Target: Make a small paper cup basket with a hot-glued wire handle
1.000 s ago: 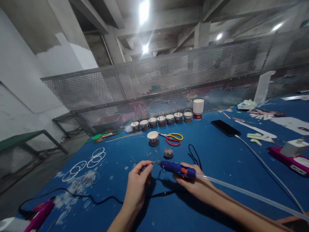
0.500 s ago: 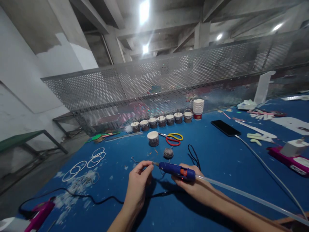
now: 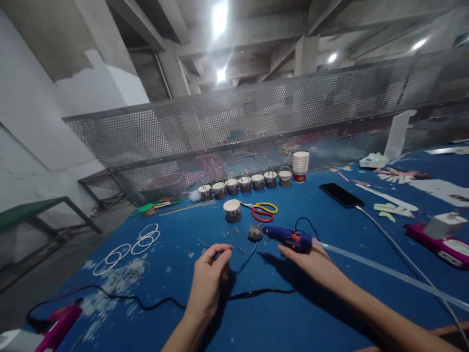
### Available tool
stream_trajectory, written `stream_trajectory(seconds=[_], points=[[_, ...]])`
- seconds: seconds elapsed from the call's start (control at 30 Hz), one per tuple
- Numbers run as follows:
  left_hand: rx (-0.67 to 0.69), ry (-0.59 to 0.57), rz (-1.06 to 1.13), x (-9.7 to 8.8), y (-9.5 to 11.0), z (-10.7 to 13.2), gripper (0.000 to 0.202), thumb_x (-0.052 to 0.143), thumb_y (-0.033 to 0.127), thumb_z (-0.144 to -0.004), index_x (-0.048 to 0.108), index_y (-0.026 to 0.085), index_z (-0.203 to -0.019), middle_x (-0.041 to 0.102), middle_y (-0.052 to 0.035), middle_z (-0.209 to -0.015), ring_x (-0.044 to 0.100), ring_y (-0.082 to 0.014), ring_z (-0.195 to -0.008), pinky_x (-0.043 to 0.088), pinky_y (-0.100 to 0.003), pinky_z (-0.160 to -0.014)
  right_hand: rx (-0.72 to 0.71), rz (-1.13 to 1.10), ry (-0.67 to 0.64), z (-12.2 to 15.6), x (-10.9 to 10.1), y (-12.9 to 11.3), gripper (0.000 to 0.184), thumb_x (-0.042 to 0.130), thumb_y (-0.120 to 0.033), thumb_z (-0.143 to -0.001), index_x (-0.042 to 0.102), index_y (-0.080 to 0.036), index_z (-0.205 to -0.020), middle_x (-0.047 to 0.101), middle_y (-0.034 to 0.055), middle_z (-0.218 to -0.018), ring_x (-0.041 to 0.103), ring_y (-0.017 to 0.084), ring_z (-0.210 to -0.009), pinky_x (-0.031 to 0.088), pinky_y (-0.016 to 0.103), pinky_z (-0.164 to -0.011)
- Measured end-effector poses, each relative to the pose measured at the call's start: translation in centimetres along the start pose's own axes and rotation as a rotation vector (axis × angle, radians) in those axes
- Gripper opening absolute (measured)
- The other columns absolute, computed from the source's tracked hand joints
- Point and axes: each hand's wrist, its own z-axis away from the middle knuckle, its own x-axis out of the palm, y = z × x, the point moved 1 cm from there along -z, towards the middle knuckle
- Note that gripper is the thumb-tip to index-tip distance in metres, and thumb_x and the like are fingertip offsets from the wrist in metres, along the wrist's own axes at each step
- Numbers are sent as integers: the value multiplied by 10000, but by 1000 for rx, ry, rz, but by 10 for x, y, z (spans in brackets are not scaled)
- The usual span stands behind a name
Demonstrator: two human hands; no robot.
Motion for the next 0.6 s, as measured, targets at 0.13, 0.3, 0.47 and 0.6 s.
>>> stream_trajectory(seconds=[0.13,0.3,0.47,0.6], points=[[3,-23,10,1,-1,0,260,699,347,-604,586,147,-724,340,107,-389,245,-43,-381,170,-184,-395,151,80,20,-20,-16,17,259,543,-384,-758,647,-165,-664,493,-12,-457,455,124,-437,341,249,-442],[4,-32,8,0,-3,-3,260,709,341,-604,591,152,-737,352,107,-391,257,-45,-380,178,-183,-396,200,122,73,-41,-26,39,280,530,-367,-778,701,-165,-870,663,41,-660,588,174,-581,432,265,-535],[-5,-49,2,2,-3,-2,261,713,341,-601,595,152,-738,350,105,-387,262,-48,-380,180,-183,-397,95,303,39,-44,-31,56,361,480,-372,-808,680,-205,-1057,700,65,-985,631,259,-897,470,338,-777],[-7,-74,-2,3,-2,0,257,710,342,-605,593,153,-733,350,102,-392,262,-47,-385,175,-183,-400,49,369,18,-41,-34,56,354,480,-384,-800,684,-219,-1038,707,53,-975,632,254,-906,457,323,-803]])
